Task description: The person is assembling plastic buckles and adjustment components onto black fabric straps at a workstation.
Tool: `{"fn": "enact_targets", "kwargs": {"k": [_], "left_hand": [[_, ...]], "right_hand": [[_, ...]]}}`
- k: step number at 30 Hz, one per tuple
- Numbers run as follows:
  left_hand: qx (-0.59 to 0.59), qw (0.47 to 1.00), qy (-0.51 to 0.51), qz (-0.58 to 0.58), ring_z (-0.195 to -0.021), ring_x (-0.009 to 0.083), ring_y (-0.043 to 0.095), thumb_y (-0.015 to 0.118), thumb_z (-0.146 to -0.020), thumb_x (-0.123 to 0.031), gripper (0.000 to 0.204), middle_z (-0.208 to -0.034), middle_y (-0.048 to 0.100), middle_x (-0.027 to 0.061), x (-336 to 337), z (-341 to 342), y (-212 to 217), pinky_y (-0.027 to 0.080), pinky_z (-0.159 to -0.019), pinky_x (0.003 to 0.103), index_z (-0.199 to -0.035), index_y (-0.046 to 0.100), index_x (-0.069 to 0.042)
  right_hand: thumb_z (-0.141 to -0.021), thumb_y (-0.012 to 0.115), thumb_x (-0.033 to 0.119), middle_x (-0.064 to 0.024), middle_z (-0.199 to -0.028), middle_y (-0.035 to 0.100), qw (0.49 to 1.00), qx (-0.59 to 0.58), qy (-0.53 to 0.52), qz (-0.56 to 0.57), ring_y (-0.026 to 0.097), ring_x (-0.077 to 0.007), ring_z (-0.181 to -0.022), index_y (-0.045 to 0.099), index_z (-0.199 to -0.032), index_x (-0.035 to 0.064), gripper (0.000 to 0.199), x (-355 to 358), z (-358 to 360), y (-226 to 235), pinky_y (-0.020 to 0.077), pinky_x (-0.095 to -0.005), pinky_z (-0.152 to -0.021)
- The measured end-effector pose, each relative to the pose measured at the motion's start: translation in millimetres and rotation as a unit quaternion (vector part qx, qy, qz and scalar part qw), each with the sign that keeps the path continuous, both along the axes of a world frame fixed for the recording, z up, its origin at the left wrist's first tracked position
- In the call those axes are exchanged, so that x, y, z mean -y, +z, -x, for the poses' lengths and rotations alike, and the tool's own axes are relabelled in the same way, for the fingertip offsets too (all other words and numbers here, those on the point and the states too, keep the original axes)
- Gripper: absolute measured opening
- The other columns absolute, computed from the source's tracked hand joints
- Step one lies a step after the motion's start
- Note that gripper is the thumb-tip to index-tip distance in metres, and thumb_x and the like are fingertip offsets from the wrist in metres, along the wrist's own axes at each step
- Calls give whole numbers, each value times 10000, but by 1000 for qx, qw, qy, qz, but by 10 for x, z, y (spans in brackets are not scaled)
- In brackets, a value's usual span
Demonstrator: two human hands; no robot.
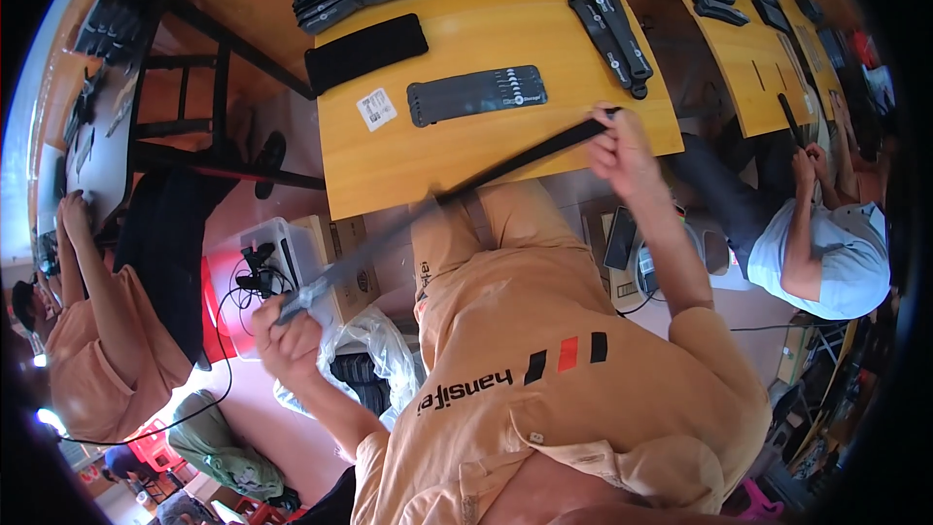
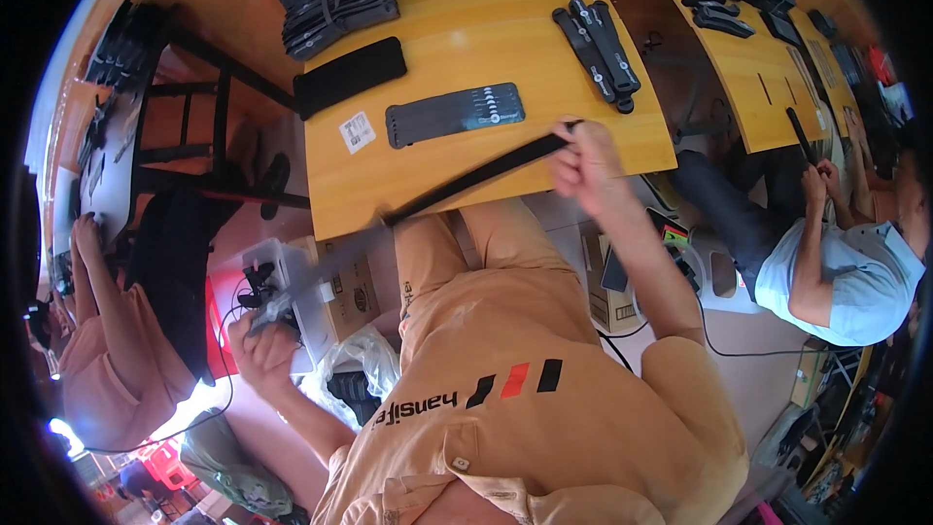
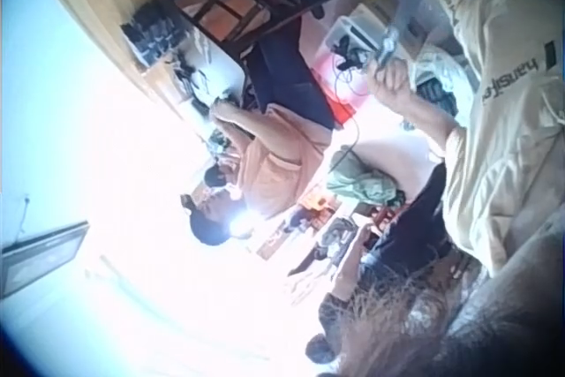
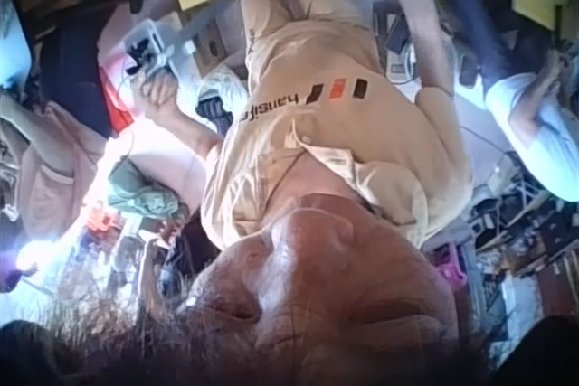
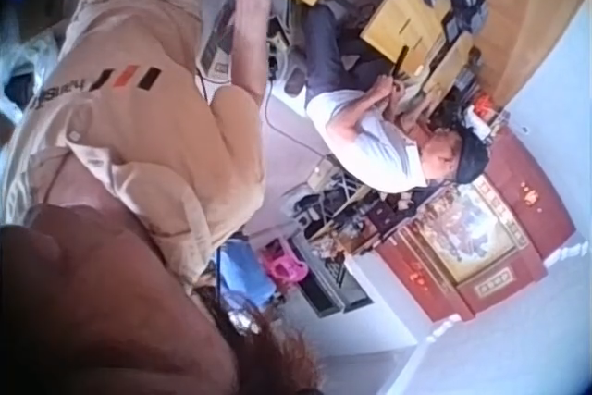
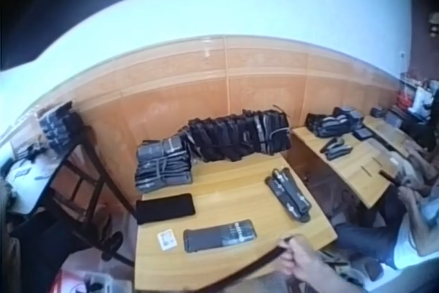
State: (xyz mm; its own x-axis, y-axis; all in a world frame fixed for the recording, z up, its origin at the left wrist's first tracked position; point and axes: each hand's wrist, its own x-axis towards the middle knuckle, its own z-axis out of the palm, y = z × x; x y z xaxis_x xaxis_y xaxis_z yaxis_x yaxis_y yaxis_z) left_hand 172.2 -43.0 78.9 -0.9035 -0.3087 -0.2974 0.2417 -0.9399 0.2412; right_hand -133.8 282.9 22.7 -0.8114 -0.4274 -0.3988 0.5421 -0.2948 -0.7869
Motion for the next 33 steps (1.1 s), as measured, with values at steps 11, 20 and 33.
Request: {"fn": "enact_targets", "kwargs": {"k": [11, 20, 33], "left_hand": [[26, 982, 36, 182, -323, 49, 181, 445, -918, -175, 379, -461, 262, -50, 239, -19, -138, 151, -291, 211, -566, 311, -128], [329, 881, 51, 337, -426, 90, 416, 487, -889, -276, 283, -534, 460, 0, -475, 769, -1064, 305, -377, 209, -660, 481, -111], [454, 735, -111, 491, -478, 83, 497, 521, -904, -290, 330, -666, 604, 57, -603, 876, -1112, 388, -455, 196, -888, 634, 20]], "right_hand": [[-828, 481, 177, 35, -545, 346, 987, -91, 126, 39, 324, -42, -346, 463, -669, 72, 192, -434, 213, 488, 320, -196, -309], [-756, 579, 14, -93, -579, 537, 747, -458, 363, -317, 561, -154, -467, 547, -706, -39, 80, -240, -3, 897, 400, -241, -457], [-735, 656, 22, -93, -692, 598, 784, -438, 266, -351, 572, -158, -583, 631, -788, -14, 68, -383, -17, 992, 424, -248, -522]]}}
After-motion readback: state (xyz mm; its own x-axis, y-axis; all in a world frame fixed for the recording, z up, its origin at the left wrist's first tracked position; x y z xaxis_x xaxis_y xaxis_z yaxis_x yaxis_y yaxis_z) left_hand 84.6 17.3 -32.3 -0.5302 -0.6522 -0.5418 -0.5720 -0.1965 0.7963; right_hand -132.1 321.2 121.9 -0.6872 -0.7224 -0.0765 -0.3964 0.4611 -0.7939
